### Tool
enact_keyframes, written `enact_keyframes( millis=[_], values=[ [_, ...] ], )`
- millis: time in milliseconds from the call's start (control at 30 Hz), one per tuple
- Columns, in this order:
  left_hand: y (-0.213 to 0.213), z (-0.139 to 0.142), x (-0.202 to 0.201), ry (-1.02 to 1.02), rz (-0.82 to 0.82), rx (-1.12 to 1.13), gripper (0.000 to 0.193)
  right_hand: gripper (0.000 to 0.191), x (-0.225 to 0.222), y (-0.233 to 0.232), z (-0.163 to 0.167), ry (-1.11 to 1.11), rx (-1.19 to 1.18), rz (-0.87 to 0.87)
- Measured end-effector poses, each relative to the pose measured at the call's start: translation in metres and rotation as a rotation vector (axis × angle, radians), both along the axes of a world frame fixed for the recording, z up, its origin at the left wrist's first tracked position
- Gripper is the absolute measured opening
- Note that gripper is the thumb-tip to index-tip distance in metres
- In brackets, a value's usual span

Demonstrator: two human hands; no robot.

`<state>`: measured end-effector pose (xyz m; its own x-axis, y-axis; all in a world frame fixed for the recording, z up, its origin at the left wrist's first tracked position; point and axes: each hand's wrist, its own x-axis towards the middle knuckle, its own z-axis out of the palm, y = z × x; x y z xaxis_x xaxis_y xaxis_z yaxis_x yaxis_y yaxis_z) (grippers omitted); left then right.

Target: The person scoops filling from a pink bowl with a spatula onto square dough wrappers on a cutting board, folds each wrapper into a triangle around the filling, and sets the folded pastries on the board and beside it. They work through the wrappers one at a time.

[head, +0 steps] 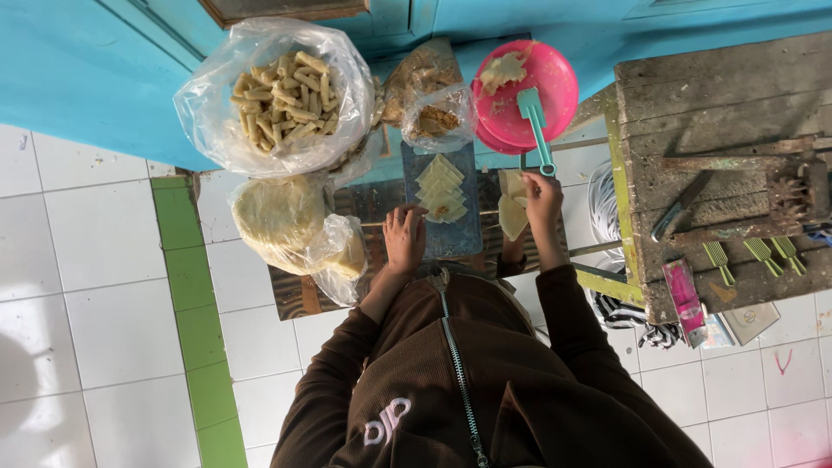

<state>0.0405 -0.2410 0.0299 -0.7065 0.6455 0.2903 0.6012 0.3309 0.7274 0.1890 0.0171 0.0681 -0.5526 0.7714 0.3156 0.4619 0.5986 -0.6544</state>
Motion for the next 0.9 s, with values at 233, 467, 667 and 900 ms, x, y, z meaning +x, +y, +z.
enact_keyframes(
  millis=[233,467,667,900],
  values=[
    [0.007,0.002,0.009,-0.060,-0.037,0.016,0.030,0.017,0.006,0.000,-0.007,0.047,-0.104,-0.136],
    [0.003,-0.002,0.006,-0.053,-0.094,0.004,0.028,0.018,-0.012,0.008,-0.010,-0.074,-0.024,-0.105],
    [-0.001,-0.010,0.005,-0.081,-0.056,0.016,0.025,0.017,-0.001,0.002,-0.010,0.134,-0.252,-0.134],
    [0.002,-0.009,0.007,-0.081,-0.082,0.014,0.022,0.029,0.020,-0.008,-0.025,0.446,-0.458,-0.207]
  ],
)
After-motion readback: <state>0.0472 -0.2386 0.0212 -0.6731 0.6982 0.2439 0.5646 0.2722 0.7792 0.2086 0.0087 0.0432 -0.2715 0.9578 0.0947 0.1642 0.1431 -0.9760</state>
